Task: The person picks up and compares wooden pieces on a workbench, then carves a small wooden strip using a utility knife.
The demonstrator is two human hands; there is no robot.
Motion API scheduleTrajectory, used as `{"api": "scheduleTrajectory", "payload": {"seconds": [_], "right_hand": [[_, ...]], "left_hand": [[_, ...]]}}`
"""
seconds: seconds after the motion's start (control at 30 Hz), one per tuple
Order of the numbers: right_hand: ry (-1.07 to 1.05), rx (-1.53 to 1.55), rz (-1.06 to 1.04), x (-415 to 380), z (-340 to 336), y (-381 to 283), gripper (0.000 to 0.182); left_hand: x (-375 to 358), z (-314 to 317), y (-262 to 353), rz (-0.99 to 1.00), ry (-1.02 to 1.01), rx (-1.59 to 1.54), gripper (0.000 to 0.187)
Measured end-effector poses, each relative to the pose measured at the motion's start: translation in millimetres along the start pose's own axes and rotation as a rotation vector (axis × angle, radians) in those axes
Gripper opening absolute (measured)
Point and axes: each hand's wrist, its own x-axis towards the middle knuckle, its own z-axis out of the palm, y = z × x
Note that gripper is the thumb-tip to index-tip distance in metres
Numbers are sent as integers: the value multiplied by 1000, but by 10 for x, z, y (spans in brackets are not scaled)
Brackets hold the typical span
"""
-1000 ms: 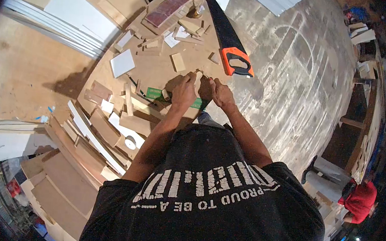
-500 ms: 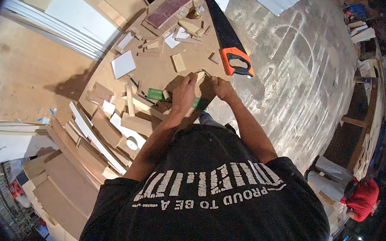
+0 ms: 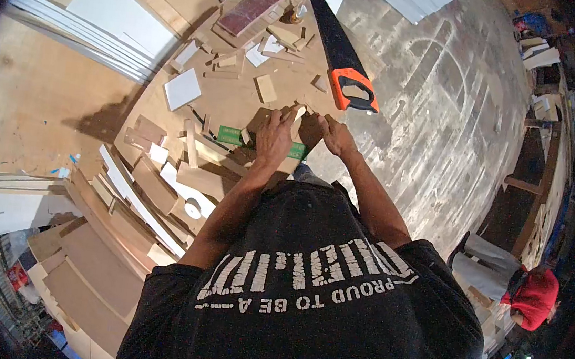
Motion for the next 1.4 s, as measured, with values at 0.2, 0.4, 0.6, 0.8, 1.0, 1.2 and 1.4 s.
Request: {"api": "scheduleTrajectory", "payload": {"seconds": [0.2, 0.4, 0.6, 0.8, 1.0, 1.2, 1.4], "right_hand": [[-11, -108, -4, -6, -80, -81, 63], [1, -238, 14, -15, -144, -297, 55], [28, -328, -10, -10, -194, -471, 51], [-11, -409, 10, -11, -246, -500, 47], [-66, -303, -43, -13, -296, -324, 50], [-18, 434, 141, 32, -55, -5, 74], [114, 250, 65, 11, 308, 50, 71]], "left_hand": [[-6, 54, -3, -42, -35, 42, 49], [18, 13, 11, -65, -88, 65, 46], [42, 23, -16, -44, -61, 53, 42], [43, -20, 7, -78, -119, 10, 38], [36, -144, 66, -32, -97, -11, 45], [80, 7, -147, -38, -111, -131, 47], [120, -77, -86, -43, -126, -78, 44]]}}
